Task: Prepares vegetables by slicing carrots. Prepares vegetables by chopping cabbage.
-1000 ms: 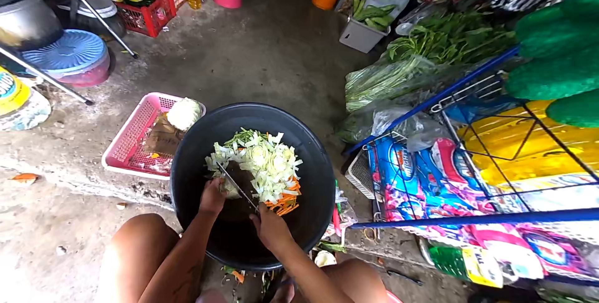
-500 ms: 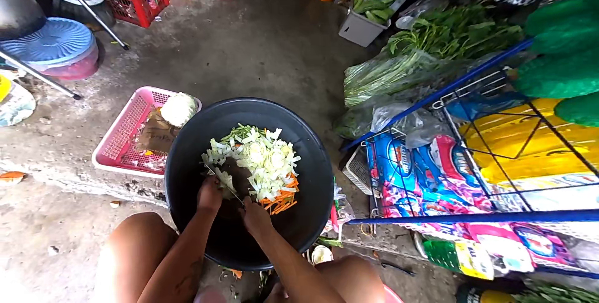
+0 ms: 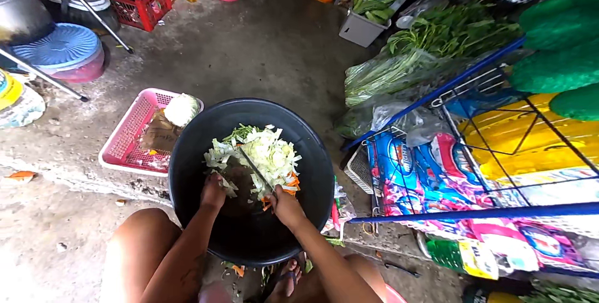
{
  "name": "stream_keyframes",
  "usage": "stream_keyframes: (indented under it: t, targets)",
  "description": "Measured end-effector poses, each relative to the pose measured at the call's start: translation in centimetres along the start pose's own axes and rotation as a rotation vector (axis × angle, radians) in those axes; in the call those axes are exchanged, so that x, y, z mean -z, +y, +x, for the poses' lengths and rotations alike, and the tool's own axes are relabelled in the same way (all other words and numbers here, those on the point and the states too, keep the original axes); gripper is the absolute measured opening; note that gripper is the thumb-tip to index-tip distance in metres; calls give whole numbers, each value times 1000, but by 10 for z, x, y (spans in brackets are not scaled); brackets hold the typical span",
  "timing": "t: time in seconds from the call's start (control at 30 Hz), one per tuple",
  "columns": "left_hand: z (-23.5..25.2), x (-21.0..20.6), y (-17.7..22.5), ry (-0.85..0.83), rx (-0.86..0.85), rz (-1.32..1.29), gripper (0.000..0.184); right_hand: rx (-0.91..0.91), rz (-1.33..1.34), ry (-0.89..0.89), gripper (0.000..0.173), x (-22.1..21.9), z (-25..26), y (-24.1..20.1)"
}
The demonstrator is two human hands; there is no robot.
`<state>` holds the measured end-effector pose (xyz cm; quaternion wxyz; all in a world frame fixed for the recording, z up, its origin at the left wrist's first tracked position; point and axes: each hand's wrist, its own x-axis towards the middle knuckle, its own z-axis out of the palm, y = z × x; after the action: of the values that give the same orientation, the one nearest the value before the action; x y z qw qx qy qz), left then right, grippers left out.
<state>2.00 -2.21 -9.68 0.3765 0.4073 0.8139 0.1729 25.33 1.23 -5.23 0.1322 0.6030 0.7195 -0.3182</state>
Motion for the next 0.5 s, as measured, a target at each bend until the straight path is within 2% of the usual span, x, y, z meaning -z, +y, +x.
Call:
stream_keyframes:
  t: [0.13,0.33,0.5]
  targets:
    - [-5,6,-3,20,47,-185,68,111,-6,-63,50,-16,-29,-29]
    - [-4,9,-5,50,63,-123,49,110,-36,-134,53,-39,-35,-39]
    - [2,7,-3,46,88,-28,50,61,-50,-148,50,-40,-27,-39]
